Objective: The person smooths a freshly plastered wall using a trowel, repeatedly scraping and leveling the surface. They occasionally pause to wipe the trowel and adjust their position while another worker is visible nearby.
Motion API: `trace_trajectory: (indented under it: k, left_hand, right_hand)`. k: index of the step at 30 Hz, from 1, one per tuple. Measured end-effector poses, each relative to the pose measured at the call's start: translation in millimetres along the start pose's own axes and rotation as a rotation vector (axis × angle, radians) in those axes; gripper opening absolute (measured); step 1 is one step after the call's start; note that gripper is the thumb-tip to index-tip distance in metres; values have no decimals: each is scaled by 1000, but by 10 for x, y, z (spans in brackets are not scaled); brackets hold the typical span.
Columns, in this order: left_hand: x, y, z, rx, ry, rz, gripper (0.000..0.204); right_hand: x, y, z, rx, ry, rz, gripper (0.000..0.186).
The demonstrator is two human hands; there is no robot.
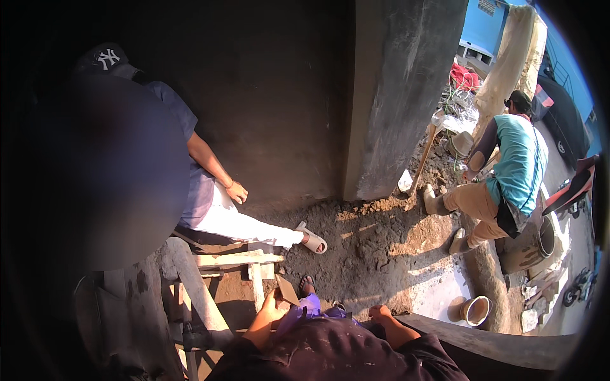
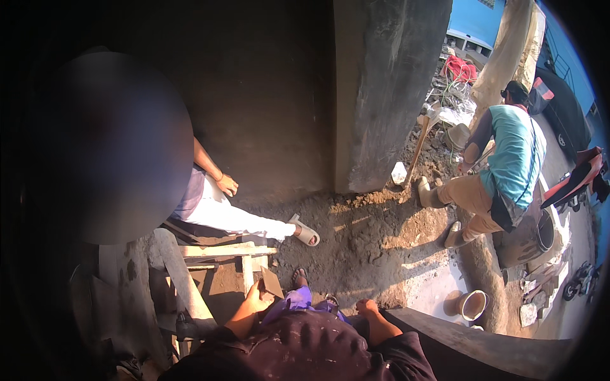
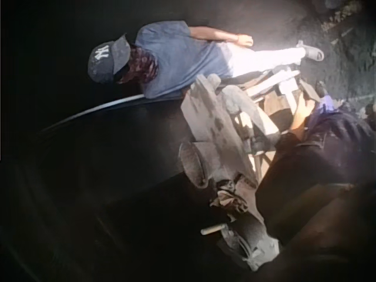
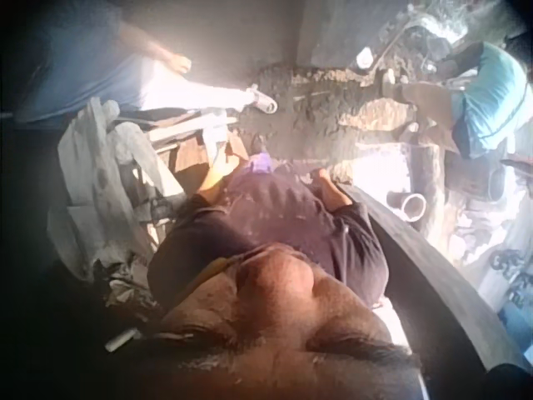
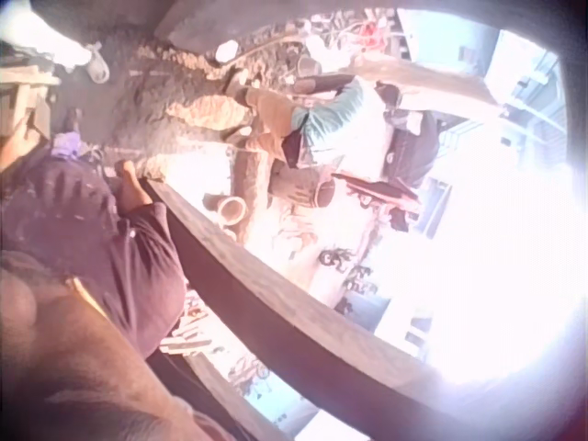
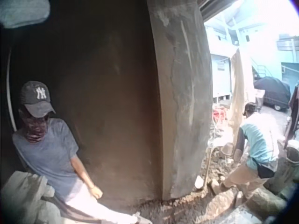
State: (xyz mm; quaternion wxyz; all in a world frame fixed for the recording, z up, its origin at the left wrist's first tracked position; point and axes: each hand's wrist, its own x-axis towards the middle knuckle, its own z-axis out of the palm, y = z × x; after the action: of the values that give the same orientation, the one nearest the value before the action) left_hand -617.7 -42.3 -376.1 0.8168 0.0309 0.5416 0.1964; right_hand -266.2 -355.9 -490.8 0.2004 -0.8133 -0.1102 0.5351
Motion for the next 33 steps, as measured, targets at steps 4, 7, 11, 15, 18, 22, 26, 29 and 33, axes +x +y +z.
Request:
trace_trajectory:
  k: [4, 7, 11, 15, 18, 22, 26, 29, 33]
  left_hand:
    - [-172, -315, -629, -172, -272, -57, 25]
    - [-450, -499, -757, 157, -295, 284, 33]
    - [-900, -628, -675, 225, -225, 406, 40]
    - [-1071, -615, -784, 217, -278, 450, 42]
    - [-1214, -513, -756, 182, -362, 487, 43]
    - [-1424, -335, -531, 98, -548, 512, 45]
    - [-1556, -181, -546, 65, -637, 565, 47]
    - [-1721, -215, -650, 15, -657, 623, 49]
    - [-1802, -247, -568, -21, -677, 692, 52]
  right_hand:
    - [99, 450, -144, 272, 166, 21, 24]
    - [-132, 391, -206, 241, 154, 58, 29]
    - [-254, 448, -184, -79, 100, 19, 30]
    - [-600, -14, 170, -107, 45, 6, 32]
    - [-632, -499, 398, -218, -63, -96, 34]
    - [104, -687, 561, -384, -164, -305, 36]
    - [-15, -1818, 1025, -396, -201, -511, 36]
    - [-509, -2494, 1332, -220, -258, -645, 37]
    - [-1064, -2786, 1664, -2, -490, -789, 35]
